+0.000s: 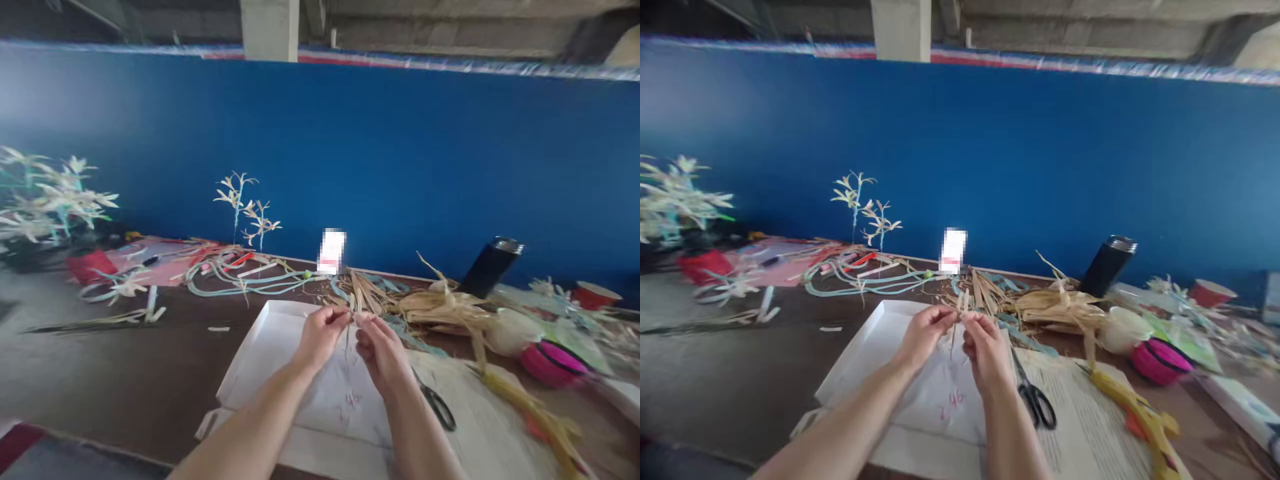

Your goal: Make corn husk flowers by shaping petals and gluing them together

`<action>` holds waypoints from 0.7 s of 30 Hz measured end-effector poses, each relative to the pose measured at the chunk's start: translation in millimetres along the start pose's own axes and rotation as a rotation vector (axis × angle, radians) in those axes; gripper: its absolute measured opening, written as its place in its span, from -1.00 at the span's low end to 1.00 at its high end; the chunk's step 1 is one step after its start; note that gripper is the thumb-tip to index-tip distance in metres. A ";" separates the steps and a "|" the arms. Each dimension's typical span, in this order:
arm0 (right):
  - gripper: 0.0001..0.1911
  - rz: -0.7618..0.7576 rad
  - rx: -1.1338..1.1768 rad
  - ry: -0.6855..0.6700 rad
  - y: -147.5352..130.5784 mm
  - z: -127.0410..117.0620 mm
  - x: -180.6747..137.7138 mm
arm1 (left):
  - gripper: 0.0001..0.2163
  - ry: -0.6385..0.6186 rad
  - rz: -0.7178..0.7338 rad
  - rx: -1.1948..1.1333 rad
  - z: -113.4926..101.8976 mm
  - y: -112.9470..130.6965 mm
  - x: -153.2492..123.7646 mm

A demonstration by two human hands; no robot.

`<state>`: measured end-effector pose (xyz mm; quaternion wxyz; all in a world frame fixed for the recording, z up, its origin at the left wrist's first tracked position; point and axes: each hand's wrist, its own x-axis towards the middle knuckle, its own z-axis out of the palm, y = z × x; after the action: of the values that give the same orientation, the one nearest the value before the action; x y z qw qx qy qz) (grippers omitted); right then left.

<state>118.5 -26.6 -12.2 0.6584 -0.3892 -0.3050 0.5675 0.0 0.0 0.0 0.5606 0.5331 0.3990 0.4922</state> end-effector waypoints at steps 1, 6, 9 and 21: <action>-0.76 0.001 0.001 -0.004 0.2 -0.3 0.1 | -0.75 0.003 0.015 0.012 -0.7 -0.9 0.2; -0.75 -0.006 0.011 -0.005 0.6 -0.2 0.3 | -0.76 0.014 0.058 0.072 -4.2 -3.8 0.6; -0.75 -0.015 0.007 0.008 0.1 1.4 -0.5 | -0.75 0.012 0.065 0.093 -5.6 -3.9 0.6; -0.76 -0.055 -0.035 0.051 -0.3 2.5 -0.8 | -0.76 0.004 0.160 0.139 -6.1 -0.9 -2.4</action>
<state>116.5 -27.0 -10.6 0.6743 -0.4063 -0.3088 0.5337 -6.3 -1.1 -1.7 0.4807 0.5998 0.3894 0.5075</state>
